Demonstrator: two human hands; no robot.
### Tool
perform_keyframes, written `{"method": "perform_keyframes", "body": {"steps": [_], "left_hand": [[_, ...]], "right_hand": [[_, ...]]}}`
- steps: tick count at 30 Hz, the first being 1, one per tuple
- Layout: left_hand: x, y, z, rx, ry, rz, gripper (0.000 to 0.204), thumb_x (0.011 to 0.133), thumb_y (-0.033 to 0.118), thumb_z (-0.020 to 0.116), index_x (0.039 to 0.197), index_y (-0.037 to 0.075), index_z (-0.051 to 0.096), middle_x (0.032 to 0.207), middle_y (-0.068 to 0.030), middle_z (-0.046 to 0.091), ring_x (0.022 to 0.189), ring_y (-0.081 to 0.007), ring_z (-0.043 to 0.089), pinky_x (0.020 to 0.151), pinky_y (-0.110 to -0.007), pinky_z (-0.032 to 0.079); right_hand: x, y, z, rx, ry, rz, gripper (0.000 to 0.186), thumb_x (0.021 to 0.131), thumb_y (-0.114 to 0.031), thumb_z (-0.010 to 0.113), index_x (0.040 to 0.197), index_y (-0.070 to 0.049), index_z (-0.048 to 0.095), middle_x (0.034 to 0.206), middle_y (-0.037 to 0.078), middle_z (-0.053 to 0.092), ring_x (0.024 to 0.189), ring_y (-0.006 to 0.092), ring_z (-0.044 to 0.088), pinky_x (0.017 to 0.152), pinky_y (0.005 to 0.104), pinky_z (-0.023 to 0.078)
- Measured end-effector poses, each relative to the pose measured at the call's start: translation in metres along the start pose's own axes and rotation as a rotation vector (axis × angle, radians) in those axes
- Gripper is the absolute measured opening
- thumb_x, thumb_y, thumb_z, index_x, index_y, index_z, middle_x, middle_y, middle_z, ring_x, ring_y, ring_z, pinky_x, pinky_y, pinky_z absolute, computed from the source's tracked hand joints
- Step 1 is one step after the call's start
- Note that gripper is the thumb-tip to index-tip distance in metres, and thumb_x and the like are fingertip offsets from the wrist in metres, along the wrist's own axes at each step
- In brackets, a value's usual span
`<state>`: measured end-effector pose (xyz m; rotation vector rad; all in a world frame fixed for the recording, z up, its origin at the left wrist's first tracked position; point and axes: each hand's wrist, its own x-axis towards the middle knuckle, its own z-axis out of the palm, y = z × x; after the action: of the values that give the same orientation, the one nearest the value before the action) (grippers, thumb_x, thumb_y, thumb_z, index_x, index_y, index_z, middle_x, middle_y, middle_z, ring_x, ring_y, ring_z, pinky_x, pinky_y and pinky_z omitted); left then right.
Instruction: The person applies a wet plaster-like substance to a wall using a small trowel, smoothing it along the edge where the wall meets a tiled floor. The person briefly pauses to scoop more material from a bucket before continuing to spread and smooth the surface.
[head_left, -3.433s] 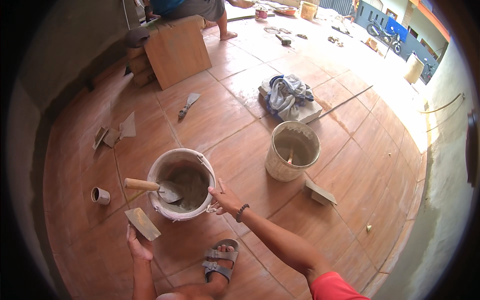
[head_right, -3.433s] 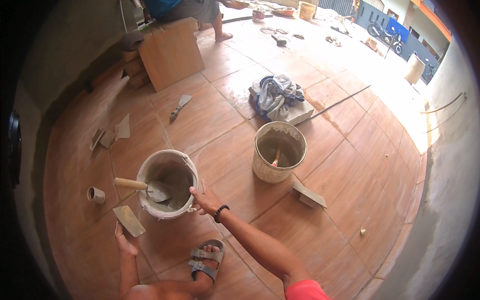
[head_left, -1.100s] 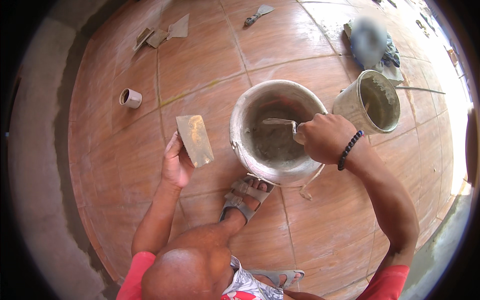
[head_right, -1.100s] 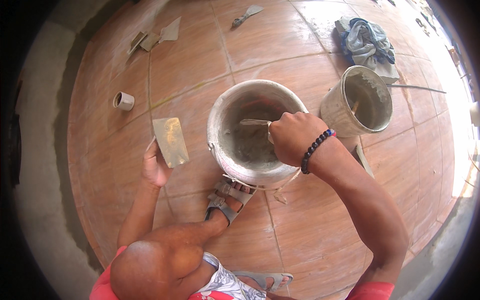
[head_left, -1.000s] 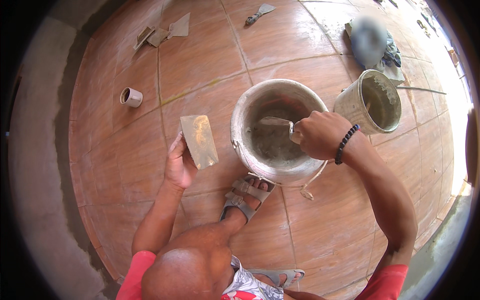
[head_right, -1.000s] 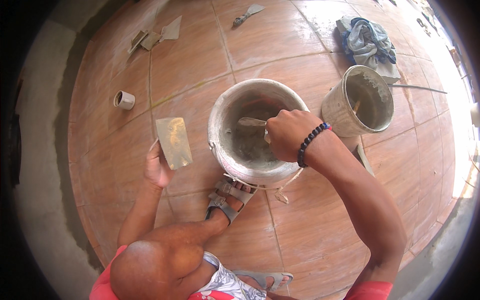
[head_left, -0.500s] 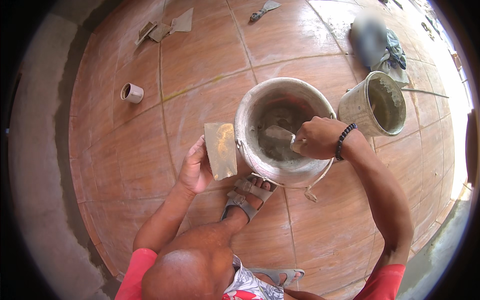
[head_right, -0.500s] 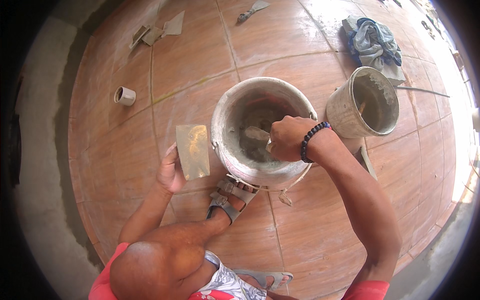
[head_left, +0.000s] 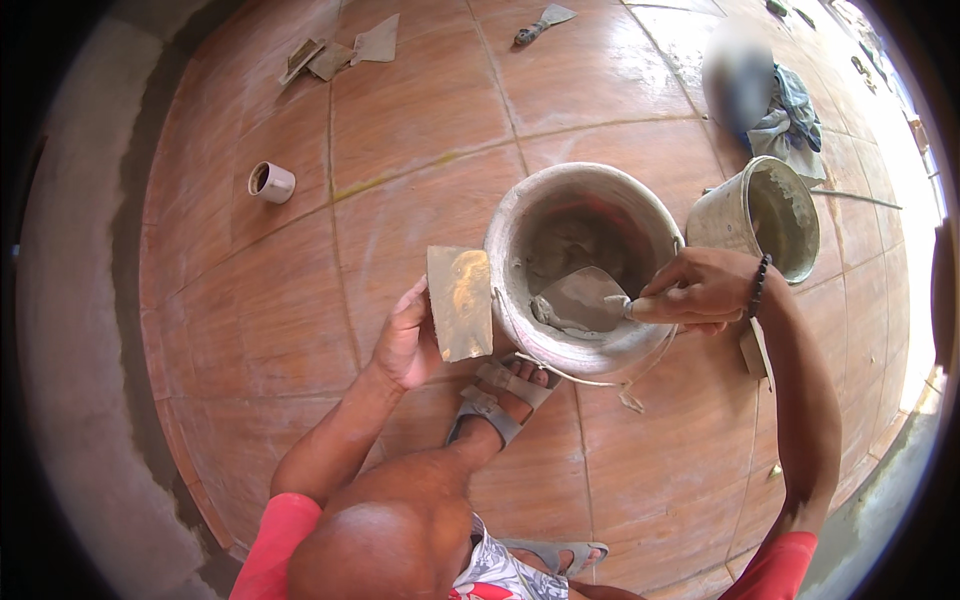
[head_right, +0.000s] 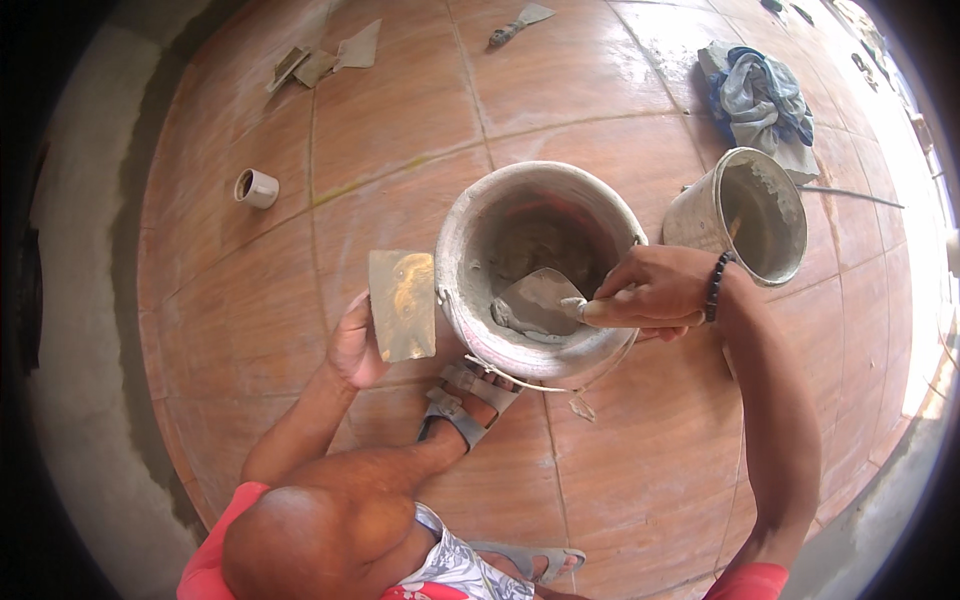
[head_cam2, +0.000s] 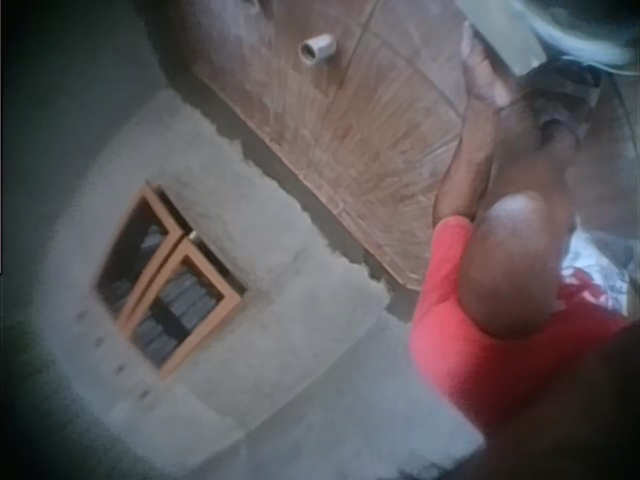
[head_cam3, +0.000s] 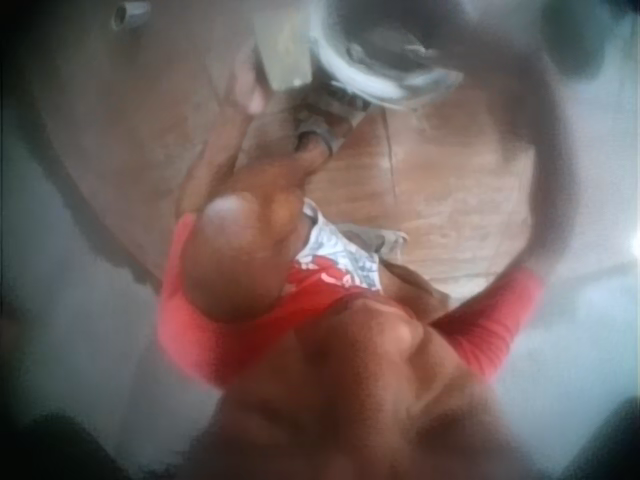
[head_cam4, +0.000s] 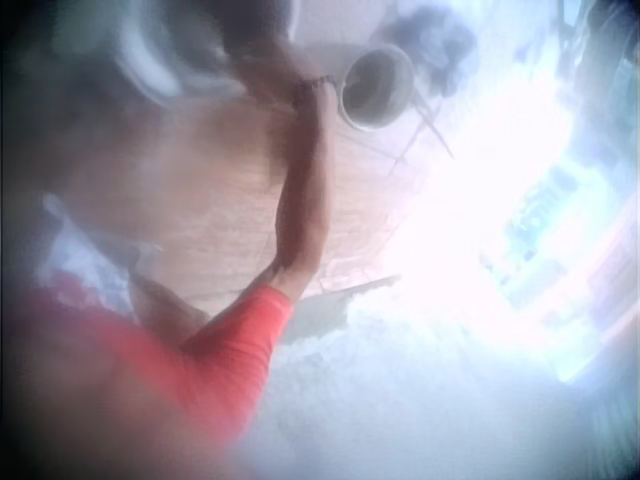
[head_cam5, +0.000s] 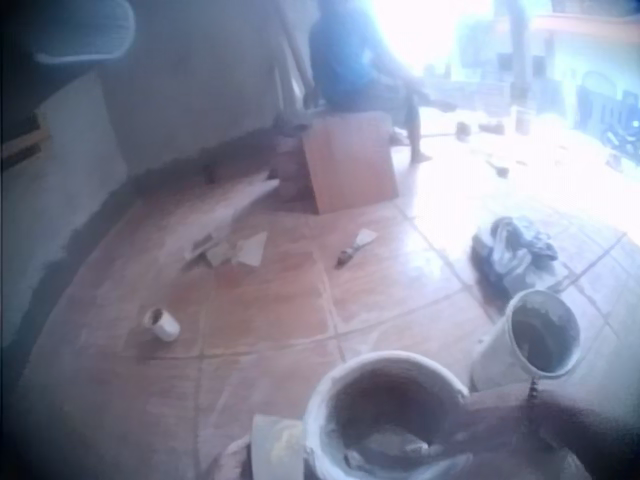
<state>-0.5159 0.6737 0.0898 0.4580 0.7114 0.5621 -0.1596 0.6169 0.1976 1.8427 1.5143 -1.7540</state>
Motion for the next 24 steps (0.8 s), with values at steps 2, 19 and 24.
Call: {"method": "perform_keyframes", "body": {"steps": [2, 19, 24], "left_hand": [[0.003, -0.002, -0.003, -0.023, -0.007, -0.008, 0.041, 0.098, 0.023, 0.055, 0.135, 0.007, 0.047, 0.125, -0.0060, 0.060, 0.112, -0.0186, 0.061, 0.095, -0.037, 0.053], [0.019, -0.007, 0.044, -0.237, -0.188, -0.197, 0.037, 0.101, 0.026, 0.049, 0.131, 0.005, 0.052, 0.124, -0.0075, 0.063, 0.111, -0.0199, 0.062, 0.097, -0.040, 0.051], [0.026, -0.009, 0.067, -0.350, -0.374, -0.242, 0.038, 0.100, 0.026, 0.047, 0.129, 0.002, 0.054, 0.125, -0.0102, 0.062, 0.114, -0.0217, 0.060, 0.100, -0.039, 0.048]], "right_hand": [[0.001, 0.022, -0.003, 0.046, -0.007, -0.027, 0.039, 0.088, -0.034, 0.060, 0.111, -0.006, 0.072, 0.057, 0.004, 0.058, 0.049, 0.0130, 0.057, 0.046, 0.0293, 0.047], [-0.039, 0.087, 0.110, 0.842, 0.488, -0.619, 0.049, 0.089, -0.022, 0.067, 0.128, 0.005, 0.058, 0.081, 0.009, 0.065, 0.060, 0.0117, 0.061, 0.053, 0.0244, 0.049], [-0.020, 0.083, 0.146, 0.580, 0.865, -0.741, 0.048, 0.084, -0.016, 0.071, 0.126, 0.005, 0.059, 0.090, 0.013, 0.069, 0.075, 0.0157, 0.065, 0.065, 0.0269, 0.050]]}}
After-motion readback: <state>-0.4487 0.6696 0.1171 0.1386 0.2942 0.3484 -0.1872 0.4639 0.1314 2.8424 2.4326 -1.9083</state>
